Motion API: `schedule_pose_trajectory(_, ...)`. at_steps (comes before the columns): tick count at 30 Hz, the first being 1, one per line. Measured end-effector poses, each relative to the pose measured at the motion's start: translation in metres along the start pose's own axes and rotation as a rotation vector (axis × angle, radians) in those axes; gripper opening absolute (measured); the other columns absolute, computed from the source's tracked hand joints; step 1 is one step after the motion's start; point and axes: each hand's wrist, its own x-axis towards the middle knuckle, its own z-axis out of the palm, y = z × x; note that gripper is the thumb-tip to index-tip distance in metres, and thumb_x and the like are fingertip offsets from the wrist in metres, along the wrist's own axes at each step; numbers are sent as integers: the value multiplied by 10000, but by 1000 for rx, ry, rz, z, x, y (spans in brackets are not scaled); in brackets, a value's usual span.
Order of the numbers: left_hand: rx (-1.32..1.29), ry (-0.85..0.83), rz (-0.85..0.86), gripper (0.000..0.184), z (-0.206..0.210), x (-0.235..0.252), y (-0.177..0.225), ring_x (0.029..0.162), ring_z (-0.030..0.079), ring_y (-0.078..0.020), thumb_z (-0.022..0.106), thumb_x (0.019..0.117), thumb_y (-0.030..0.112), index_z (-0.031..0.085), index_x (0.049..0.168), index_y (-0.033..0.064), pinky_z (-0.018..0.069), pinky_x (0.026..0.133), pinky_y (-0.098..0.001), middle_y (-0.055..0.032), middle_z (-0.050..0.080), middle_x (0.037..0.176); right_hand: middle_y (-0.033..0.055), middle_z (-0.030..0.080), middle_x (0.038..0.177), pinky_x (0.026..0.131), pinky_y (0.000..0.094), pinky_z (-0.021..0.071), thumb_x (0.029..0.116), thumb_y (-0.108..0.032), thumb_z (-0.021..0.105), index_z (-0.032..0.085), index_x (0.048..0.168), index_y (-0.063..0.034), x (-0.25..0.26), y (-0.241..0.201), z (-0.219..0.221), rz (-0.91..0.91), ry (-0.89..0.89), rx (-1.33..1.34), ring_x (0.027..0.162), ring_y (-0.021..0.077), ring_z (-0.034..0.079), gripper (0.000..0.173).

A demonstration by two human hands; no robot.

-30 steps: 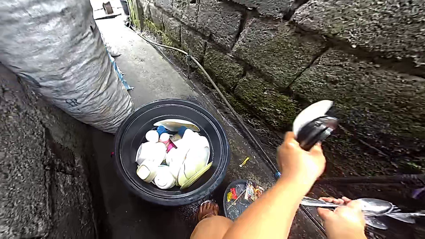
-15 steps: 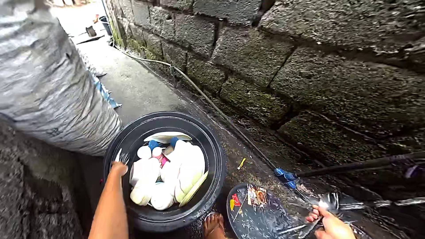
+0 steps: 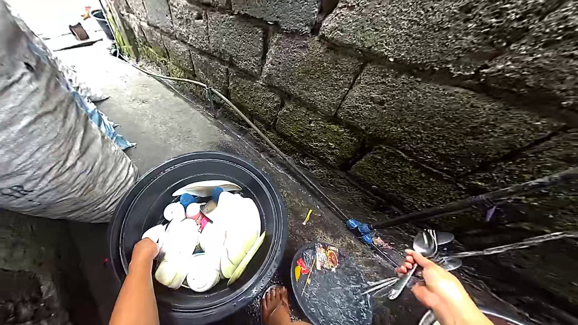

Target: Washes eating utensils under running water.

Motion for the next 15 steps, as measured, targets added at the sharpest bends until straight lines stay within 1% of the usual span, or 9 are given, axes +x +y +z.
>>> schedule_pose_trajectory(2,-10,60,12,421,-12,-12,7,1329,535,-439,601,1013,163,562,1288,-153,421,1105,-574,-342,561,1366,-72,504,631,479,175,495,1098,-184,461,543,944,-128,-2,-16,0,-28,-21,2,465,24,486,184)
schedule_pose_trajectory(4,-19,122,102,415,-30,-26,26,1323,528,-470,589,1016,143,554,1309,-150,417,1098,-601,-360,551,1364,-69,515,645,497,179,501,1095,-183,471,563,967,-118,-6,-33,3,-55,-41,-14,486,23,497,171)
schedule_pose_trajectory(6,-106,216,331,433,-44,-39,69,1328,505,-504,594,1024,148,546,1358,-124,383,1112,-635,-372,535,1376,-58,528,681,528,207,506,1077,-198,517,585,995,-110,-15,-53,8,-90,-44,-8,529,41,518,138)
schedule_pose_trajectory(8,-261,257,641,445,-49,-75,141,1333,494,-510,595,1026,129,529,1414,-79,369,1122,-644,-354,517,1411,-28,547,781,588,244,505,1082,-243,517,592,1087,-83,-22,-74,7,-129,-70,16,613,64,535,177)
schedule_pose_trajectory(9,-328,216,792,447,-46,-107,182,1321,515,-490,583,1038,136,516,1436,-55,386,1114,-630,-335,524,1416,-9,549,836,619,257,497,1097,-272,487,591,1149,-57,-24,-84,5,-140,-92,27,654,76,536,244)
schedule_pose_trajectory(10,-384,137,940,448,-38,-146,222,1295,550,-453,577,1045,145,505,1448,-35,422,1097,-599,-308,544,1407,-11,551,821,607,246,497,1101,-289,479,591,1135,-53,-26,-94,6,-152,-101,42,640,70,535,264)
schedule_pose_trajectory(12,-448,-105,1164,482,-10,-236,287,1281,586,-367,606,1034,176,489,1472,12,468,1083,-530,-243,569,1410,-11,541,745,569,234,503,1089,-292,517,594,1027,-47,-31,-113,6,-159,-109,84,581,69,530,264)
schedule_pose_trajectory(13,-433,-234,1228,545,7,-280,310,1310,568,-340,639,1017,209,457,1502,41,467,1094,-513,-218,546,1448,-11,528,713,551,230,501,1082,-289,534,588,975,-52,-34,-121,5,-168,-124,87,552,72,517,266)
schedule_pose_trajectory(15,-416,-427,1309,751,44,-349,343,1421,451,-355,708,965,228,319,1583,53,400,1152,-532,-226,421,1560,-21,494,658,511,219,470,1067,-314,568,577,920,-64,-41,-132,1,-198,-159,63,498,64,471,290)
